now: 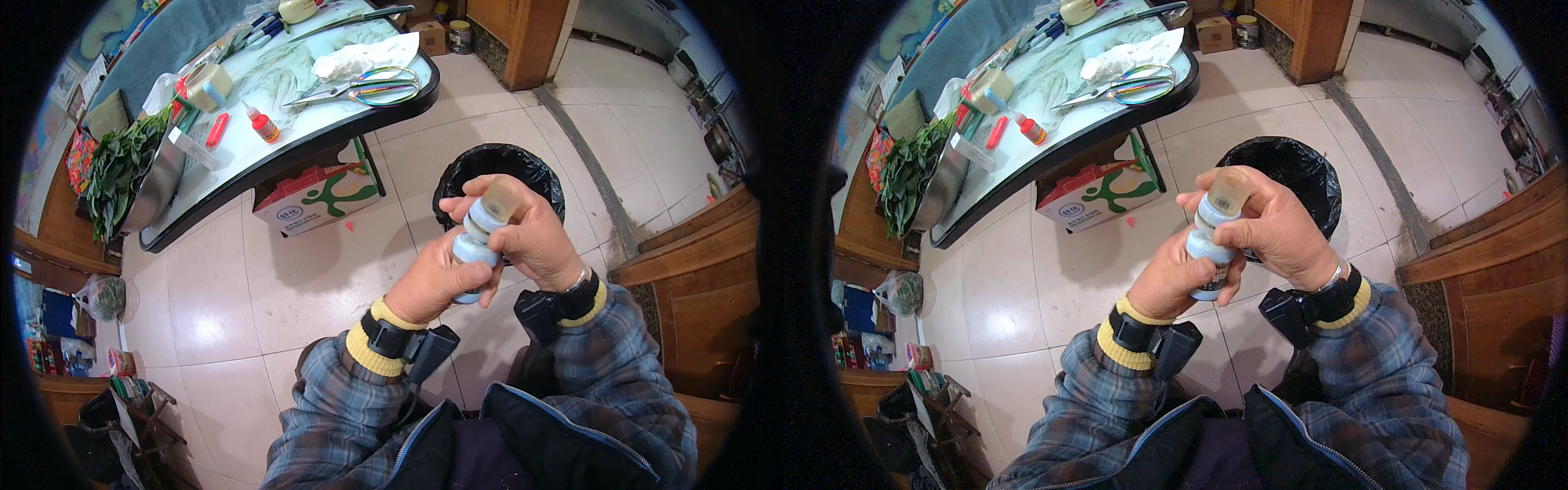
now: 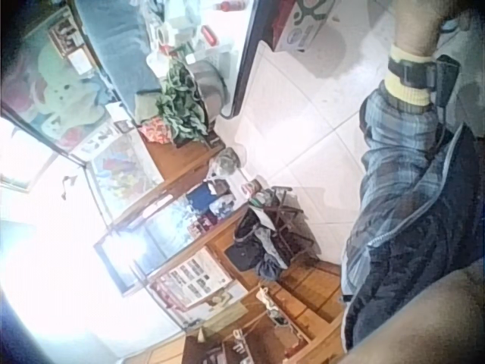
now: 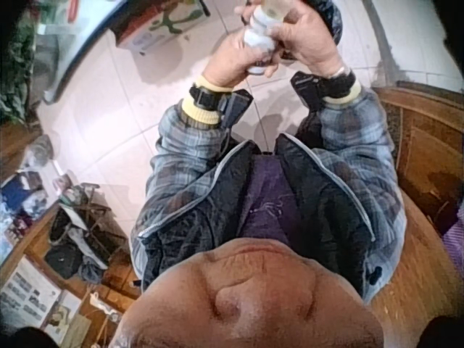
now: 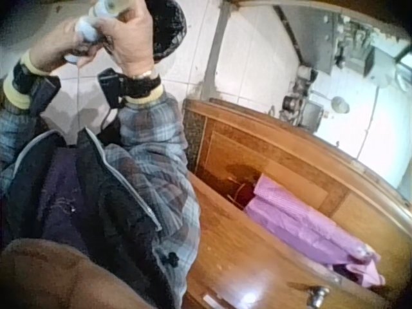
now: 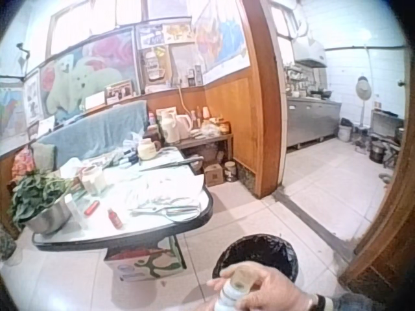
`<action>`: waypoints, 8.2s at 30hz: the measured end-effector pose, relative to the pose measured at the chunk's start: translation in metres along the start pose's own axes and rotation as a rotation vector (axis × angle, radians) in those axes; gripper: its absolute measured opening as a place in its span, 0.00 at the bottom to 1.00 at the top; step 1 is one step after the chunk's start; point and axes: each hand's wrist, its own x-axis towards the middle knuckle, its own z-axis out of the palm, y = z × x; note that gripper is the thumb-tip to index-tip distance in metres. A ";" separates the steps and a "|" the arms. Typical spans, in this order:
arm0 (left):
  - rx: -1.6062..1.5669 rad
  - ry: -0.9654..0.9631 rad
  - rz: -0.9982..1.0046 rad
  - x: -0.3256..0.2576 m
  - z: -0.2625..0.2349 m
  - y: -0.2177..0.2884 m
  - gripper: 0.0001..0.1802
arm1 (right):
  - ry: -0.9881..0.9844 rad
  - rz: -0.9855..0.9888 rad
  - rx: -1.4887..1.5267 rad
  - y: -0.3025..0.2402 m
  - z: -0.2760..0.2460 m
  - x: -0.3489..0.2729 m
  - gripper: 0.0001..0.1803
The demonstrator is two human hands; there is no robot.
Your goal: The person assembles a small cylindrical object by screwing together multiple plastic and metal components. They repeatedly tighten and loosen the parts, then apply glue from a small red bottle to the assembly before rejoining the pieces.
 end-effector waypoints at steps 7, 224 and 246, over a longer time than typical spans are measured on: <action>-0.023 -0.189 -0.044 -0.006 -0.008 0.005 0.41 | -0.237 0.057 0.180 0.003 -0.006 0.001 0.36; 1.024 -0.021 0.472 -0.003 -0.007 -0.001 0.25 | -0.527 -0.363 -0.756 -0.026 -0.003 -0.004 0.30; 1.199 0.180 0.461 -0.013 -0.001 0.012 0.22 | -0.484 -0.279 -0.762 -0.026 -0.007 -0.003 0.33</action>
